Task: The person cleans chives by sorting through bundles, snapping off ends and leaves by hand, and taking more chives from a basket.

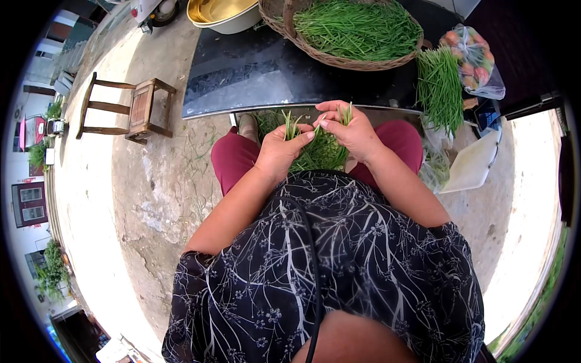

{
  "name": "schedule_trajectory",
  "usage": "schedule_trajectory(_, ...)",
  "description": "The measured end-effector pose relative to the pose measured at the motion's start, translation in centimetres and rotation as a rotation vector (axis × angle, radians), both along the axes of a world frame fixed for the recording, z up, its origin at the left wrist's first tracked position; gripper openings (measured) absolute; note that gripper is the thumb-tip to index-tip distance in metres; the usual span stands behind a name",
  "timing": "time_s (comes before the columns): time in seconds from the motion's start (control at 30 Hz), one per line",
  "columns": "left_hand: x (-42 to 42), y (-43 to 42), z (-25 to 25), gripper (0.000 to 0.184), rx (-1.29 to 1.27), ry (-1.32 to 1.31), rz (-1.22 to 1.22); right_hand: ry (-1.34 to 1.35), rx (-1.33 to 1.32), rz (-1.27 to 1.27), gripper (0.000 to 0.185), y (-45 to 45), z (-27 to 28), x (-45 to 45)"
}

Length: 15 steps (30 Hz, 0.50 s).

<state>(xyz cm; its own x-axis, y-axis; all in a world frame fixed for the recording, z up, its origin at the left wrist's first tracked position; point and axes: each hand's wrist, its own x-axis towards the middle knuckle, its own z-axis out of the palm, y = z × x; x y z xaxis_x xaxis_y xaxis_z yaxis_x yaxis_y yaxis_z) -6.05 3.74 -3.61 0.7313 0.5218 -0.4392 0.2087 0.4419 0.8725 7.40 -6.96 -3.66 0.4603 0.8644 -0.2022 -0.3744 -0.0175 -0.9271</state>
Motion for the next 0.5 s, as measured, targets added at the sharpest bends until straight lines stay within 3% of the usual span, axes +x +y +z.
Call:
schedule_trajectory(0.17, 0.0, 0.0, -0.4, 0.010, 0.011, 0.001, -0.002, 0.035, 0.024, 0.004, 0.026, -0.1, 0.4, -0.3)
schedule_trajectory(0.23, 0.1, -0.2, -0.3, 0.008, 0.034, -0.009, 0.017, -0.130, -0.102, 0.030, 0.018, 0.0, -0.3, -0.4)
schedule_trajectory(0.4, 0.1, -0.2, -0.1, 0.005, 0.173, -0.034, 0.024, -0.203, -0.177, 0.079, 0.014, 0.0, -1.2, 0.1)
schedule_trajectory(0.5, -0.1, 0.2, -0.4, 0.005, 0.211, 0.015, 0.029, -0.173, -0.207, -0.057, 0.011, -0.4, -1.2, 1.6)
